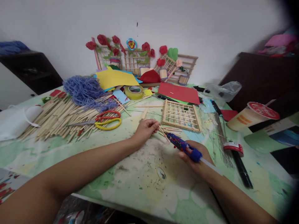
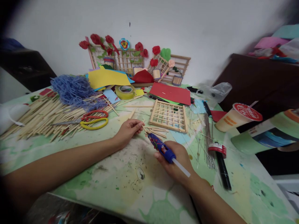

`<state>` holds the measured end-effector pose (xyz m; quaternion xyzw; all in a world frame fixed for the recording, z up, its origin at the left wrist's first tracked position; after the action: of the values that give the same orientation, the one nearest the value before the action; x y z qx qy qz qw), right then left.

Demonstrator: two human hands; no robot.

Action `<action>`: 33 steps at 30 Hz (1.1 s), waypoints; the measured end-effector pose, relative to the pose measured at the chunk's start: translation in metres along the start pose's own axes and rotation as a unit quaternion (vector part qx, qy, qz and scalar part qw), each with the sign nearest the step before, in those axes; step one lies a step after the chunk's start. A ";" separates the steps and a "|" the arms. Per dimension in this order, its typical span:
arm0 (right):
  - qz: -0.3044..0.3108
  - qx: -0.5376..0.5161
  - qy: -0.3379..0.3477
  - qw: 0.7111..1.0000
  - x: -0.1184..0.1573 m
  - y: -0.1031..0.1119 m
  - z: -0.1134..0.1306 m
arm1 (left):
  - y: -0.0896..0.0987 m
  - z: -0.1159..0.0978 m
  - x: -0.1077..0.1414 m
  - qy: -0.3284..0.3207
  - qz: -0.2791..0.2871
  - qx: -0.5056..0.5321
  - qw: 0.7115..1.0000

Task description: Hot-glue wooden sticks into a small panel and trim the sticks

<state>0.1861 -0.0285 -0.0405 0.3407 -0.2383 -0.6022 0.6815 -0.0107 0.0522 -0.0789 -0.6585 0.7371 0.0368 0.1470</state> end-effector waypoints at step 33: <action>0.020 0.050 -0.042 0.998 -0.001 0.001 0.002 | 0.000 -0.005 0.000 -0.011 -0.003 0.006 1.000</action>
<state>0.1851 -0.0277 -0.0390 0.3444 -0.3031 -0.5893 0.6650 -0.0115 0.0507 -0.0745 -0.6591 0.7340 0.0387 0.1591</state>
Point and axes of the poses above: each hand's wrist, its own x-axis away from the middle knuckle, its own y-axis out of the back of the hand, z = x × y, the point moved 3 cm from there along -x, towards the middle knuckle, and after that the axes turned 13 degrees about -y, right-handed, at the moved point
